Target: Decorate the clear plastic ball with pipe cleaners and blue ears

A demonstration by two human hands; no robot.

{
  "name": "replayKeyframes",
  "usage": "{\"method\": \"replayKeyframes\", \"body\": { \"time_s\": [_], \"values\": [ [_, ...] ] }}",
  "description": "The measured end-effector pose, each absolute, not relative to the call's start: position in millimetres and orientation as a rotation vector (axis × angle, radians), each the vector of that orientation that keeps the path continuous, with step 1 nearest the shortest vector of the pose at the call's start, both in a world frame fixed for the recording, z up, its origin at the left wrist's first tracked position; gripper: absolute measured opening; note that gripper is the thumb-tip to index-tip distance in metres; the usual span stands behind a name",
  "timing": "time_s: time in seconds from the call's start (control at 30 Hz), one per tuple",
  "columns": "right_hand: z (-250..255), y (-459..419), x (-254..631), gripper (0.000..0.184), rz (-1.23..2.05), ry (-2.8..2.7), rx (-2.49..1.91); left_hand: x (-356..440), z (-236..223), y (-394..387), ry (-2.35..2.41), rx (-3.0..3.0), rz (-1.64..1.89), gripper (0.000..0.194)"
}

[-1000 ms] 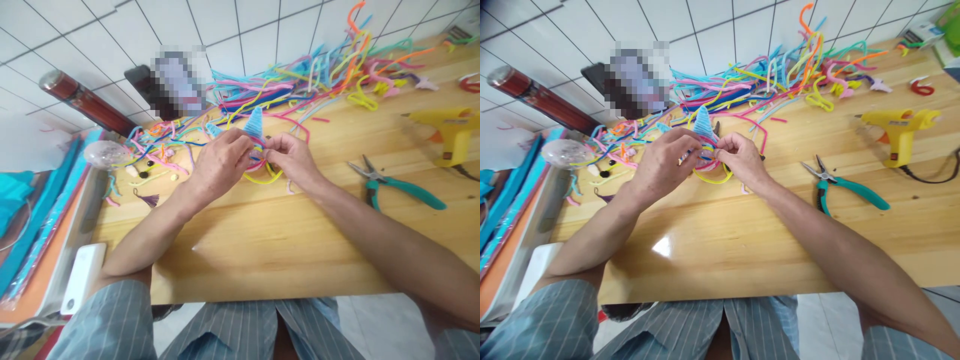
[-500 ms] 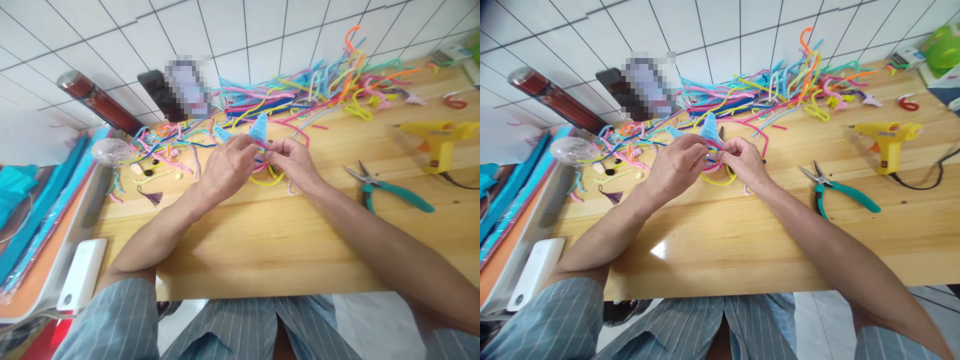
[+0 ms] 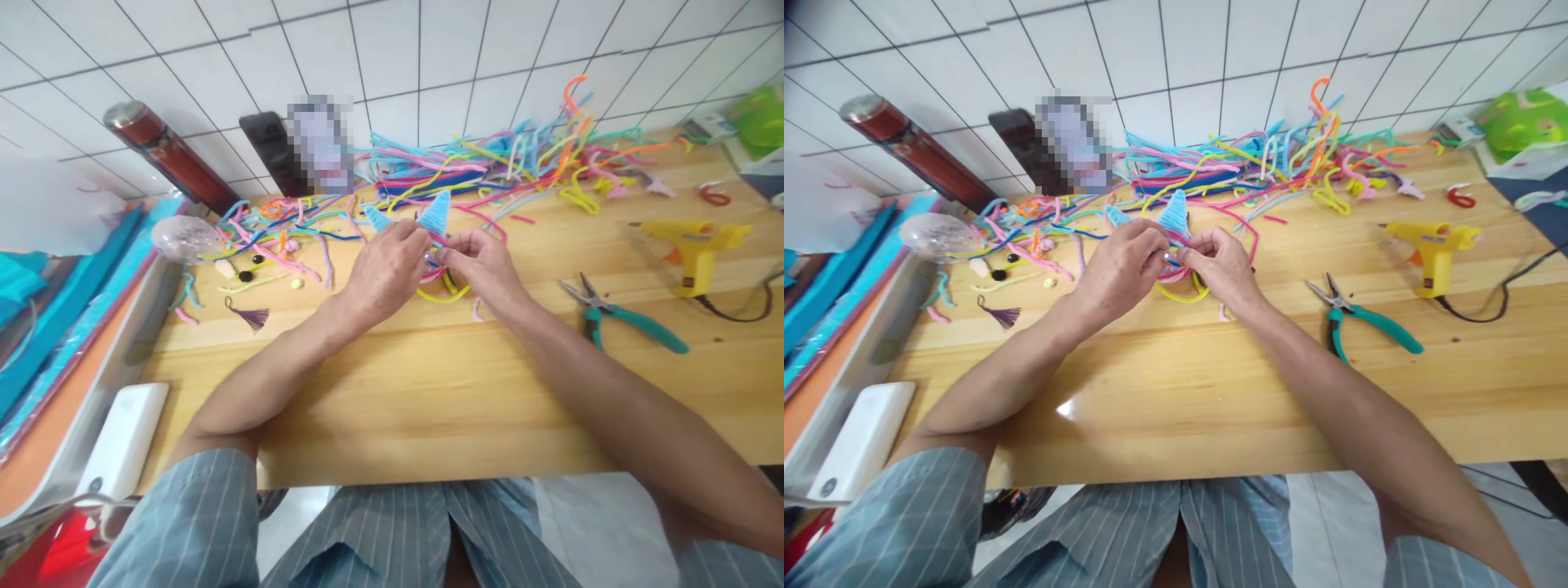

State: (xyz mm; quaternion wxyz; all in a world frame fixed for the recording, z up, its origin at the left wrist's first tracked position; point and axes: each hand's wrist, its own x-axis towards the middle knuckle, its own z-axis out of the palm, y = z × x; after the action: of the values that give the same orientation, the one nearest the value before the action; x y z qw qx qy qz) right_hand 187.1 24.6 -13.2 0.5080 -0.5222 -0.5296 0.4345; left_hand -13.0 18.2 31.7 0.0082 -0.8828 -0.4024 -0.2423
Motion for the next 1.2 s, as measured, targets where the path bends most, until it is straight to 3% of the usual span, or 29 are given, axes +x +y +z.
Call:
{"method": "replayKeyframes", "body": {
  "time_s": [0.23,0.47,0.57,0.97,1.2],
  "values": [
    [-6,9,179,0.029,0.781,-1.36,-1.207,-10,27,18,-1.237,-2.738,-0.77,0.022],
    [-4,2,173,0.01,0.481,-1.611,-1.223,-11,27,18,-1.258,-2.743,-0.8,0.018],
    [-2,4,173,0.01,0.442,-1.638,-1.216,-11,28,18,-1.248,-2.759,-0.788,0.021],
    [-6,7,172,0.011,0.685,-1.429,-1.156,-9,29,16,-1.293,-2.723,-0.753,0.023],
    [-7,27,210,0.025,0.818,-1.185,-1.3,-8,33,13,-1.306,-2.729,-0.71,0.025]
  ]
}}
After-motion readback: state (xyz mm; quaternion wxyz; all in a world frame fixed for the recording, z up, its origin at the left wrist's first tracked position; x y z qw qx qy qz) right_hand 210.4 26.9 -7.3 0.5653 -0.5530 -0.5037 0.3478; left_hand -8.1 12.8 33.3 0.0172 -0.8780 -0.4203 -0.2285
